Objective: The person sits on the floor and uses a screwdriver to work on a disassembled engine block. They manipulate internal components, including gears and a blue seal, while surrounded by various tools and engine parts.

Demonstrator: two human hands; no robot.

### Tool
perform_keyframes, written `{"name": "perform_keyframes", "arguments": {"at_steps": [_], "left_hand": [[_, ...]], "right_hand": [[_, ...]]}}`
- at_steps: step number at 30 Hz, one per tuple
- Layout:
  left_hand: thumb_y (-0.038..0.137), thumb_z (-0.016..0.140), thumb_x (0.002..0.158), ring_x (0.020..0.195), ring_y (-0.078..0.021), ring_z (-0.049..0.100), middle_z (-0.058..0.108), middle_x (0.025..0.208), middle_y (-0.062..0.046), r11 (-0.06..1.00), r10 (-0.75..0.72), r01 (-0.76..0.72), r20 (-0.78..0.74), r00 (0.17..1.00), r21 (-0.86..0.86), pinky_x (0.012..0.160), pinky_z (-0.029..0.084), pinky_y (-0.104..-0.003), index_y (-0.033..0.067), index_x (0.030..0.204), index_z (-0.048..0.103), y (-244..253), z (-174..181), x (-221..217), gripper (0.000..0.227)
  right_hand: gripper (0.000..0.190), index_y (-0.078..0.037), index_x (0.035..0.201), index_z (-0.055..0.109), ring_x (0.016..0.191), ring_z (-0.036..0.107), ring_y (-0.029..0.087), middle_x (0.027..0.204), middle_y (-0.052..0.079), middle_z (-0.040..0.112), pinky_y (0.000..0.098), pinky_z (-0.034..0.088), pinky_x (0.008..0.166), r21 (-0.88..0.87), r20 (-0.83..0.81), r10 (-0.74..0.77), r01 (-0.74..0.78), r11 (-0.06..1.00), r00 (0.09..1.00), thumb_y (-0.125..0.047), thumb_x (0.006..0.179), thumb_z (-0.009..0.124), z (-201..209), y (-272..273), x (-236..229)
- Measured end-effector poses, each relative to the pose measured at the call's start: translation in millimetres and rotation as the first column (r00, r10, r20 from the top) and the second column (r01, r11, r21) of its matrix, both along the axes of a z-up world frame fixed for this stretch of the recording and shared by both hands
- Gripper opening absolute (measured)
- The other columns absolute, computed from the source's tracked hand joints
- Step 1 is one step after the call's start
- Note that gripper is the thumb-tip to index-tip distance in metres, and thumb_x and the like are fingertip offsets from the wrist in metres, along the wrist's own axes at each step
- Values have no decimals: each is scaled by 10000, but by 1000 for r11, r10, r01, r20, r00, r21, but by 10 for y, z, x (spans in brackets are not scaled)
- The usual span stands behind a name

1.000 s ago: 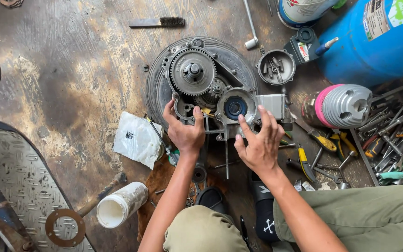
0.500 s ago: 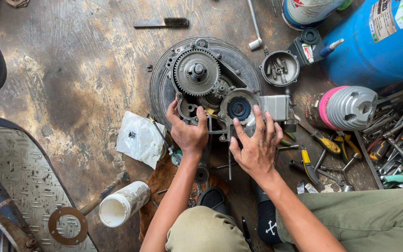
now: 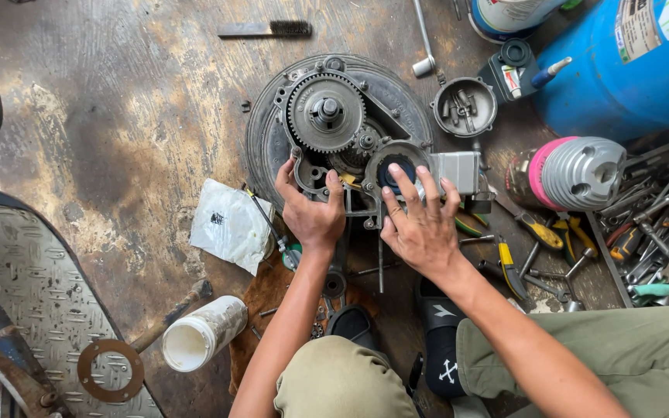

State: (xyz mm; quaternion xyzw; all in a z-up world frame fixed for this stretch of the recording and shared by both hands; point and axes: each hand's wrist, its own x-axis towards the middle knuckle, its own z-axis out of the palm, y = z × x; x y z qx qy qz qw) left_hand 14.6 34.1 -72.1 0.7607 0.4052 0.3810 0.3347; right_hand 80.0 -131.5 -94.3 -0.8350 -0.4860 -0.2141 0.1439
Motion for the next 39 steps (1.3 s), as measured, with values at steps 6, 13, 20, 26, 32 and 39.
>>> {"name": "perform_keyframes", "arguments": {"at_steps": [6,13,20,26,32,39], "left_hand": [[456,742,842,960,-453,725,738,1142,-219,1000,-1,1,0,1000,3,806,564,-562,118,1366,472,-27,65,-20,680],[467,746,838,974,-423,732,742,1161,-192,1000,5,-5,4,1000,9,809,575,-531,133,1372,475,-17,-11,2,685],[473,732,851,982,-431,726,735,1183,-191,1000,4,-4,-4,1000,4,821,567,-547,146,1385,468,-31,-14,-28,679],[478,746,830,988,-414,730,738,1191,-176,1000,22,-22,-17,1000,3,822,572,-539,153,1383,475,-18,-48,-28,696],[463,756,824,978,-424,727,738,1179,-188,1000,19,-18,-9,1000,14,816,569,-535,138,1379,478,-15,-67,-16,700],[456,766,816,968,-421,731,742,1163,-193,1000,13,-14,12,1000,13,806,573,-533,118,1366,477,-2,-70,-21,708]], "right_hand": [[350,-171,1121,770,1397,390,416,1567,147,483,610,261,1054,-28,-11,53,-53,998,999,-306,881,553,301,-63,93],[335,-167,1083,778,1389,379,392,1572,135,474,609,243,1050,-77,-50,63,-66,995,997,-308,874,556,300,22,138],[361,-165,1121,767,1384,389,358,1566,134,459,569,262,1049,-75,-91,63,-70,995,994,-317,904,522,310,-29,120],[367,-186,1143,766,1389,398,346,1584,144,438,540,264,1048,-79,-101,18,-26,997,995,-318,917,510,290,7,93],[379,-178,1183,747,1356,387,375,1534,152,449,600,282,1009,-162,-119,-15,-4,987,993,-305,894,538,296,38,57],[383,-197,1203,729,1347,394,345,1503,145,450,578,288,1008,-192,-131,-19,-6,981,991,-323,920,503,364,26,112]]}}
